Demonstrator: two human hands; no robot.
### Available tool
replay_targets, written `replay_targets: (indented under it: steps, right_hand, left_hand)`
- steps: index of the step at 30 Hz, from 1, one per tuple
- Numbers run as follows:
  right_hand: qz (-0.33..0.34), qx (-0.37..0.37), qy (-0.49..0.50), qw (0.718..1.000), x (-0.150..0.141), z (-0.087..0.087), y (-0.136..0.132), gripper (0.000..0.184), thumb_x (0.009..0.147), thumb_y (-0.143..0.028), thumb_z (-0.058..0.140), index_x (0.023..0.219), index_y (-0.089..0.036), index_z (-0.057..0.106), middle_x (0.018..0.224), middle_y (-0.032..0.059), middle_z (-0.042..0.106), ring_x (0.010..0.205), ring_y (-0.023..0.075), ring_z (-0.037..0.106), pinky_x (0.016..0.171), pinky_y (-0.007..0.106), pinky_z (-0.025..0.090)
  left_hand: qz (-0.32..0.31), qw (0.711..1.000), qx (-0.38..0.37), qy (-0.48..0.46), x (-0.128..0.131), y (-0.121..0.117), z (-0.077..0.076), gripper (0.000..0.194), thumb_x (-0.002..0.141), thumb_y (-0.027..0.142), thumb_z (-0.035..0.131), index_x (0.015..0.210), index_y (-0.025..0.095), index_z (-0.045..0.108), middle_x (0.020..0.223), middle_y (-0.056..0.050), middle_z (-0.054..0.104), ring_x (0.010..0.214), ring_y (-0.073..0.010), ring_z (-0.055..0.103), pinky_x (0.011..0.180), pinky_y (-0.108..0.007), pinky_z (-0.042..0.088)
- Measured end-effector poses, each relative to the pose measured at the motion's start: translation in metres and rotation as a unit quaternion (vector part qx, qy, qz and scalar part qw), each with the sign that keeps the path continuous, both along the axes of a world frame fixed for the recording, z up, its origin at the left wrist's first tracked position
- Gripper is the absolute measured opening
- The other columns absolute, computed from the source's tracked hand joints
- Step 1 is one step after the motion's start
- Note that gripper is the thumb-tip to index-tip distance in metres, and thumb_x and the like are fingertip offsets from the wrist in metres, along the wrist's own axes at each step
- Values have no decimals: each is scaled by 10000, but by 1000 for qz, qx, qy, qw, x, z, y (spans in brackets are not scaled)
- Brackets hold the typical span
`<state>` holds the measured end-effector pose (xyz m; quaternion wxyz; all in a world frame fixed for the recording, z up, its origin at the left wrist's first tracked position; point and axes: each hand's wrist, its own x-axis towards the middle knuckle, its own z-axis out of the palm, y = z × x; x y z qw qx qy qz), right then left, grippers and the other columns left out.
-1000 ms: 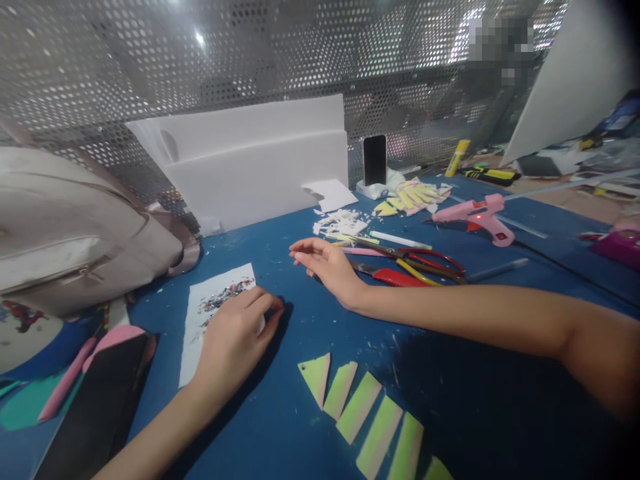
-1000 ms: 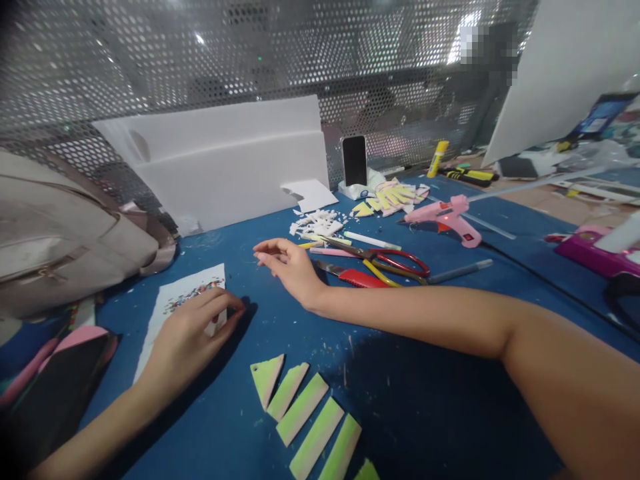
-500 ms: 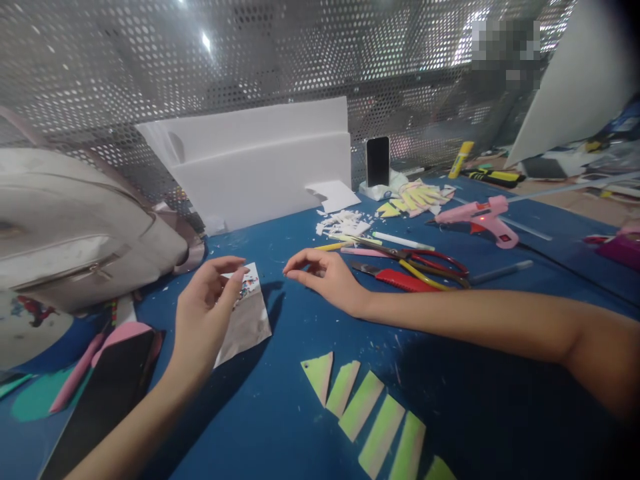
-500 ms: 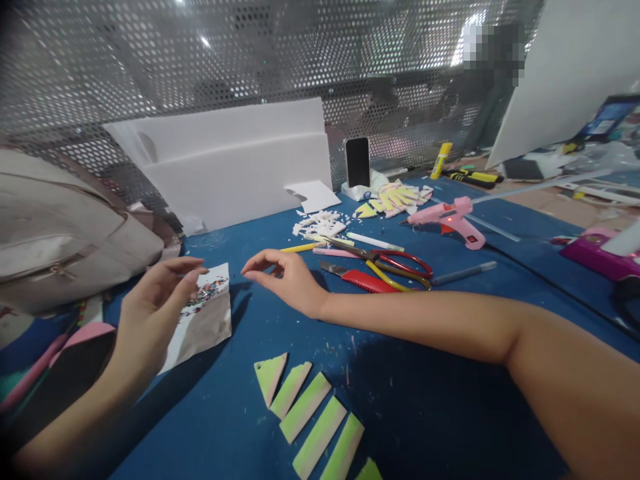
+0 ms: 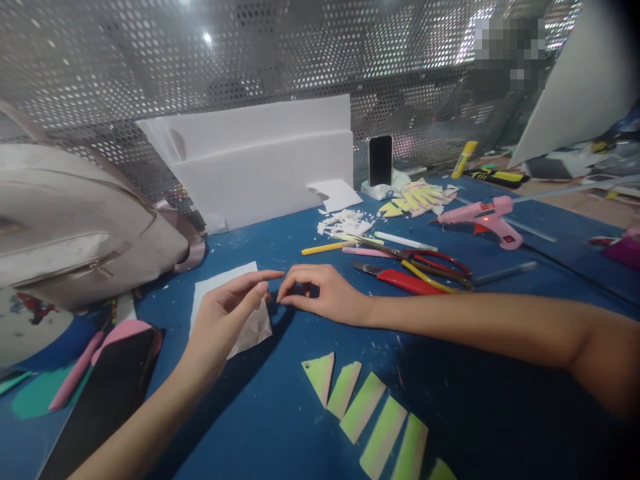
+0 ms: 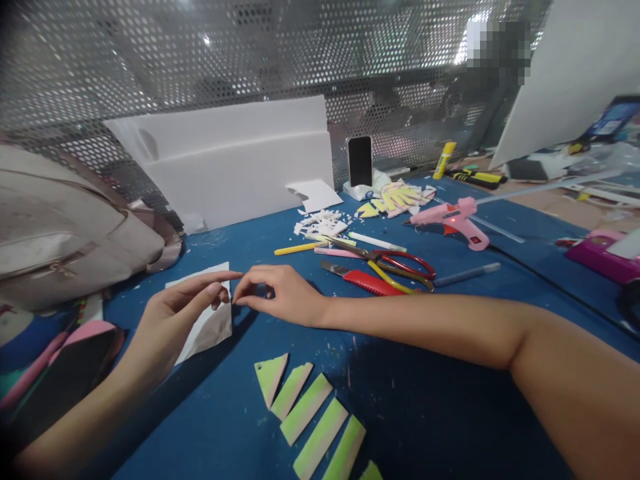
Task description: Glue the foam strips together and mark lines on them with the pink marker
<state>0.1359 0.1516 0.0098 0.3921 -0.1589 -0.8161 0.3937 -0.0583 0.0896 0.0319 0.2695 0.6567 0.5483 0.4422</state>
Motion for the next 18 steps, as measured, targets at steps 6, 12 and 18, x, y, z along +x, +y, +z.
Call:
replay_targets:
  steps: [6, 12, 18]
  right_hand:
    - [-50, -72, 50, 995, 0, -1, 3, 237, 988, -368, 484, 875, -198, 605, 927, 30, 628, 883, 150, 589, 723, 277, 446]
    - [-51, -92, 60, 993, 0, -2, 5, 184, 923, -362, 602, 1036, -217, 599, 1092, 50, 592, 958, 154, 580, 668, 243, 459]
    - [-36, -179, 70, 981, -3, -6, 8, 205, 840, -322, 703, 993, -192, 663, 998, 48, 682, 938, 161, 637, 697, 250, 495]
  left_hand:
    - [-31, 998, 37, 42, 4, -5, -5, 252, 911, 366, 607, 1136, 303, 703, 1220, -26, 685, 916, -166, 680, 850, -333, 556]
    - [-57, 991, 68, 102, 8, -9, -10, 258, 943, 302, 548, 1157, 303, 691, 1214, -23, 690, 1142, -196, 623, 1017, -400, 478]
    - [-67, 986, 89, 122, 11, -10, -12, 320, 962, 285, 506, 1256, 289, 631, 1335, -51, 617, 1206, -204, 579, 1015, -402, 471]
